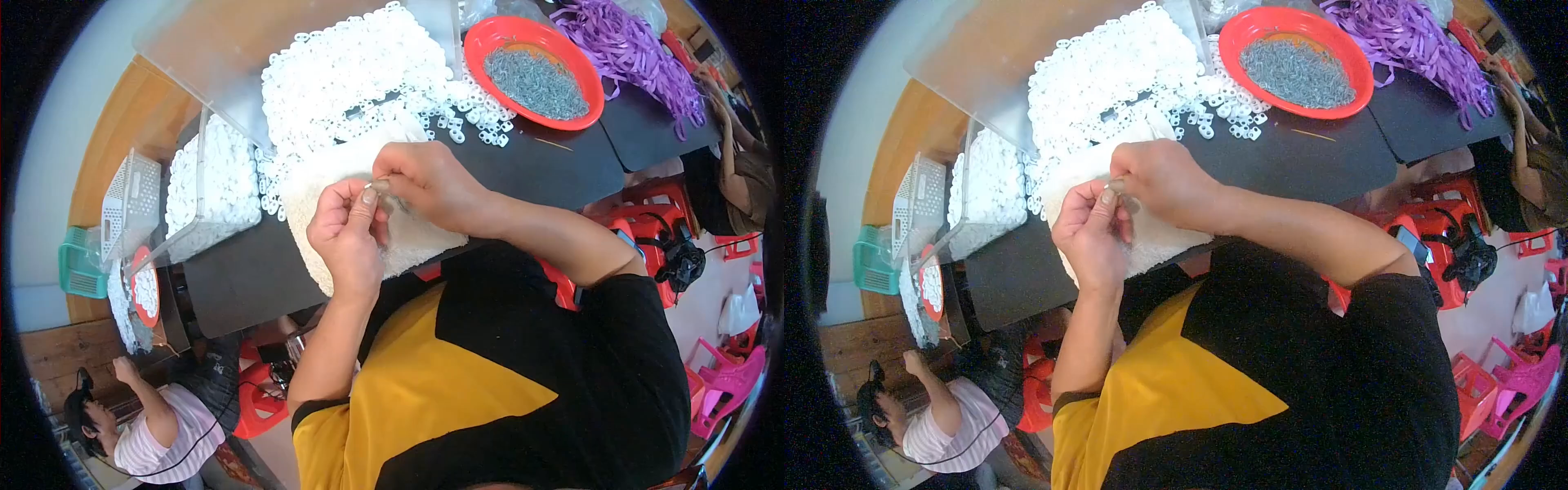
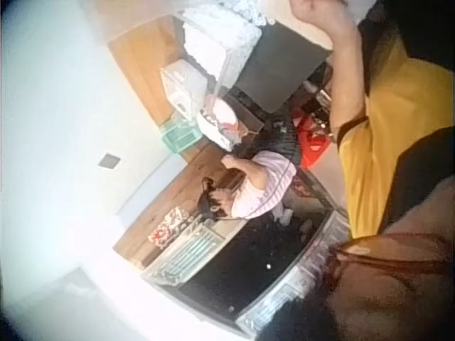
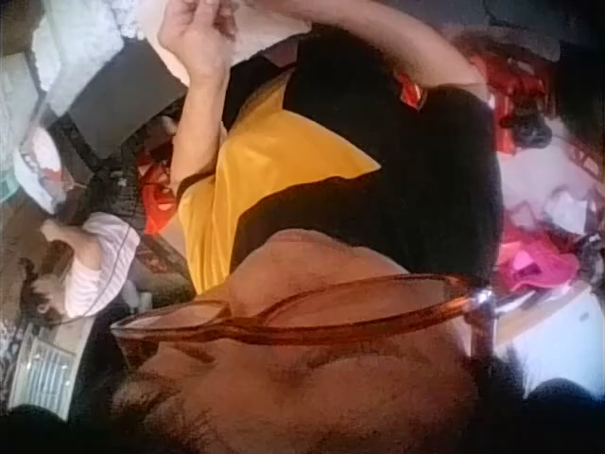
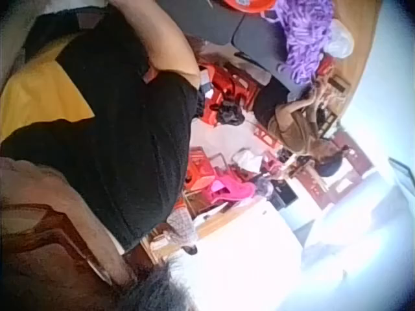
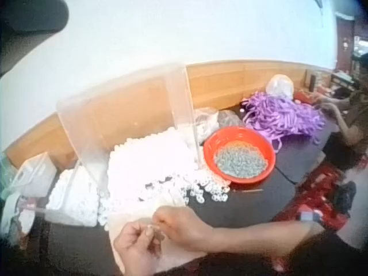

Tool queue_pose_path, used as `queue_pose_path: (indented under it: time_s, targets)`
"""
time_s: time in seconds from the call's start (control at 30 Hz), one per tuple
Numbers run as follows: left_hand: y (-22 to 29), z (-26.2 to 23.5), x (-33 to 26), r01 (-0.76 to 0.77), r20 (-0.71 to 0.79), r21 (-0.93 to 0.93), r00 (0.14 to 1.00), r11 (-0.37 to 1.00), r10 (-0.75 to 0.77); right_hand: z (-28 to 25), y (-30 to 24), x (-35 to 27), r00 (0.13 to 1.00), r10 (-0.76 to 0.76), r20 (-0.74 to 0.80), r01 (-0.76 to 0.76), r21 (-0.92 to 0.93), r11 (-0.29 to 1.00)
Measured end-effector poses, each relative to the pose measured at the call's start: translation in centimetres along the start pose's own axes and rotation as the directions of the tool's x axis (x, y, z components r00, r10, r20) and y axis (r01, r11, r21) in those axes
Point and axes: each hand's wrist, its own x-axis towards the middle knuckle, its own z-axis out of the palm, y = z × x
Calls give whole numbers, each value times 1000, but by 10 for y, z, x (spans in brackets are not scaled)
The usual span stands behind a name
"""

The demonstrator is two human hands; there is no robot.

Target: Assemble small plastic clips by inserting metal rings into them at a manufacturing workbench.

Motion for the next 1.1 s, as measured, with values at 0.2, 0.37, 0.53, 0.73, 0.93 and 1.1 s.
queue_pose_path:
  time_s: [0.2, 0.37, 0.53, 0.73, 0.93, 1.1]
  targets:
    - [-3, 4, -3, 42, -65, -85, 997, 995, -47, 3, 0, -6, 997, 1, -78, 2, 37, 999]
    - [5, 3, -1, 49, -36, -141, 998, 989, -55, 3, 5, -8, 993, -67, -95, 70, 34, 997]
    - [3, -1, 1, 50, -17, -55, 999, 997, -51, 3, 10, -9, 982, -145, -125, 142, -35, 989]
    - [3, -3, 1, 1, 6, 141, 1000, 990, -2, 6, 9, -11, 971, -196, -140, 162, -223, 961]
    - [-2, -6, -1, -32, 20, 228, 999, 973, 28, 14, 14, -10, 971, -210, -110, 181, -227, 957]
    - [-4, -11, 0, -27, 26, 120, 999, 992, 24, 13, 12, -9, 972, -213, -95, 192, -189, 963]
